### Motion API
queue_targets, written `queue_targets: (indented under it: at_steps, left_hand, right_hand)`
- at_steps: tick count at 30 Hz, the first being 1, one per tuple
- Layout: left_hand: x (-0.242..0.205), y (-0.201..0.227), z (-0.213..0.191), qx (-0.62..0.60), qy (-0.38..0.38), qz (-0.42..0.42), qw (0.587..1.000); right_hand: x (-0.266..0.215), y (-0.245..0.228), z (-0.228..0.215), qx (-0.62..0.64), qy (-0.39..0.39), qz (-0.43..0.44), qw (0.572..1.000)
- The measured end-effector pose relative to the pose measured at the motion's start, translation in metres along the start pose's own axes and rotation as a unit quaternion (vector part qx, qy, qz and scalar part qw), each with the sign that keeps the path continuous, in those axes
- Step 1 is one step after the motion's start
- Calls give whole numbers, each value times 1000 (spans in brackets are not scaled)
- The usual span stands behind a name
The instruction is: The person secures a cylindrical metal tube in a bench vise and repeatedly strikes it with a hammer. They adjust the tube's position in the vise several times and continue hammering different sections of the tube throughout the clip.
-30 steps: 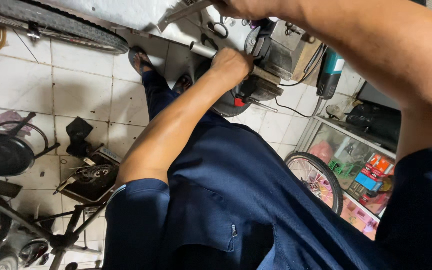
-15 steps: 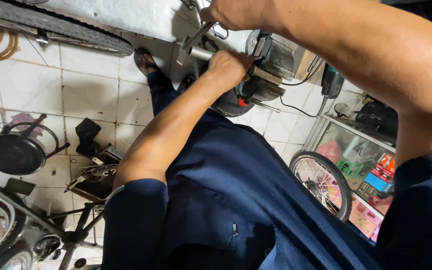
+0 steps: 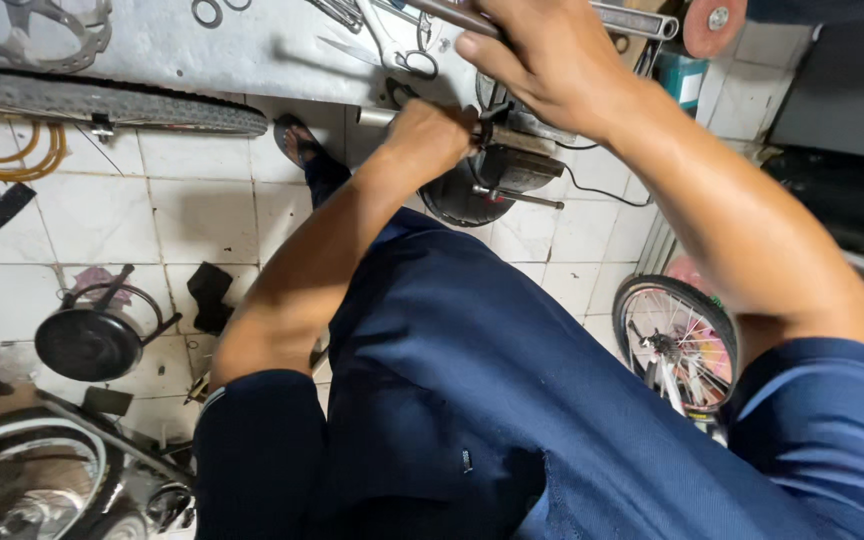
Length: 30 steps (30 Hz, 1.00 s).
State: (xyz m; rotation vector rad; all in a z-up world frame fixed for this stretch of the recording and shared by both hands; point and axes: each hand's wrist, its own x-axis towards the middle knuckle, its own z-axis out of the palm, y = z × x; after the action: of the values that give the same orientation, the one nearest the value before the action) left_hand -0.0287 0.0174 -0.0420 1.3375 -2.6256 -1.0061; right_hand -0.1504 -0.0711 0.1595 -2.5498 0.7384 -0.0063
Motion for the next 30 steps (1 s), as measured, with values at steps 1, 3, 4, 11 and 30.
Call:
queue_targets:
  at_steps: [1, 3, 4, 11, 30]
  left_hand:
    - [0, -8, 2, 4, -19, -6, 1000]
    - [-5, -13, -7, 12, -47, -8, 999]
    - [-11, -12, -18, 12, -63, 0, 998]
    - [-6, -7, -28, -34, -79, 33, 996]
    - [-2, 22, -110, -37, -248, 26, 968]
  right_hand:
    - [-25, 0, 3, 74, 22, 94, 993]
    - [-78, 5, 19, 154, 48, 190, 968]
    - [-105, 11, 32, 167, 61, 242, 954]
    - [-201, -3, 90, 336, 133, 461, 811]
    - [-188, -91, 183, 486, 244, 594, 593]
